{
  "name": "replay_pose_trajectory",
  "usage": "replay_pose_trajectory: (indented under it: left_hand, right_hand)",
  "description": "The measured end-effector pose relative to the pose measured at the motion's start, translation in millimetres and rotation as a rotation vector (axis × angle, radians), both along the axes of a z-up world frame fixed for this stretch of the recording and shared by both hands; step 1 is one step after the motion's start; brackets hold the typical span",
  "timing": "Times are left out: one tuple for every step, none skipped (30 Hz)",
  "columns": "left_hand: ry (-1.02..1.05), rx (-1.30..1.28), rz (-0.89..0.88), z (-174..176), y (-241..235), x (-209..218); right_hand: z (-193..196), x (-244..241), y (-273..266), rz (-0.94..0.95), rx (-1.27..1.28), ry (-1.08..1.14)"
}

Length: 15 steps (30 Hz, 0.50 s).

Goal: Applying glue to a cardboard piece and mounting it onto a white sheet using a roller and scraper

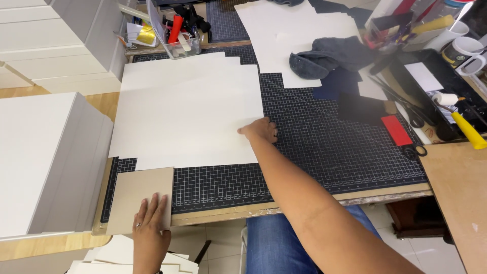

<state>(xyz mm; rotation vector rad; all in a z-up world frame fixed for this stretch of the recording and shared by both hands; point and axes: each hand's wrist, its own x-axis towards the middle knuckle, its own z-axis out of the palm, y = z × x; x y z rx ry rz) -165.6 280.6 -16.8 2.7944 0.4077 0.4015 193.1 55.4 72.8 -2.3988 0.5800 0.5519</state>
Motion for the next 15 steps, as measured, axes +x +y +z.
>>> replay_pose_trajectory:
  left_hand:
    - [0.003,0.001,-0.001,1.5,-1.0,-2.1]
    - [0.011,-0.006,0.001,2.6,-1.9,-1.7]
    - [0.019,-0.012,0.004,3.8,-2.4,-0.9]
    - [0.017,-0.012,0.004,3.9,-1.0,-0.1]
    - [0.025,-0.022,-0.007,3.8,0.6,1.1]
    - [0.035,-0.035,-0.015,2.7,0.4,-0.3]
    - [0.036,-0.038,-0.011,13.6,-4.6,5.4]
    - [0.025,-0.113,0.0,25.1,-8.0,12.4]
    - [0.015,-0.187,0.011,36.6,-11.3,19.4]
    - [0.018,-0.187,0.019,48.3,-23.5,32.7]
    - [-0.11,-0.138,-0.025,60.0,-35.6,46.2]
    - [-0.242,-0.087,-0.074,71.5,-46.7,63.8]
    - [-0.244,-0.086,-0.071,68.9,-50.8,84.5]
    - [-0.197,-0.093,-0.134,65.9,-56.1,101.3]
    - [-0.149,-0.102,-0.196,62.4,-61.6,118.0]
  right_hand:
    - [-5.6,1.3,-1.4,-0.001,0.001,0.003]
    - [-8.8,6.0,-0.2,-0.008,-0.058,-0.057]
    - [-11.9,11.1,1.4,-0.015,-0.117,-0.118]
    - [-14.9,13.3,2.6,-0.014,-0.117,-0.12]
    - [-18.2,15.9,4.0,0.004,-0.098,-0.16]
    - [-22.8,16.8,4.8,0.025,-0.083,-0.197]
    - [-14.8,13.6,7.5,0.029,-0.085,-0.196]
    - [-6.4,11.1,10.4,-0.017,-0.015,-0.178]
    - [2.0,8.5,13.4,-0.063,0.056,-0.16]
    - [-1.2,9.3,17.4,-0.055,0.056,-0.156]
    - [-4.4,9.9,21.4,-0.029,0.046,-0.154]
    - [-6.2,13.4,24.2,-0.009,0.037,-0.157]
    - [4.2,14.0,27.2,-0.007,0.038,-0.159]
    - [12.0,10.3,27.8,0.024,0.099,-0.11]
    - [19.7,6.8,28.3,0.054,0.16,-0.061]
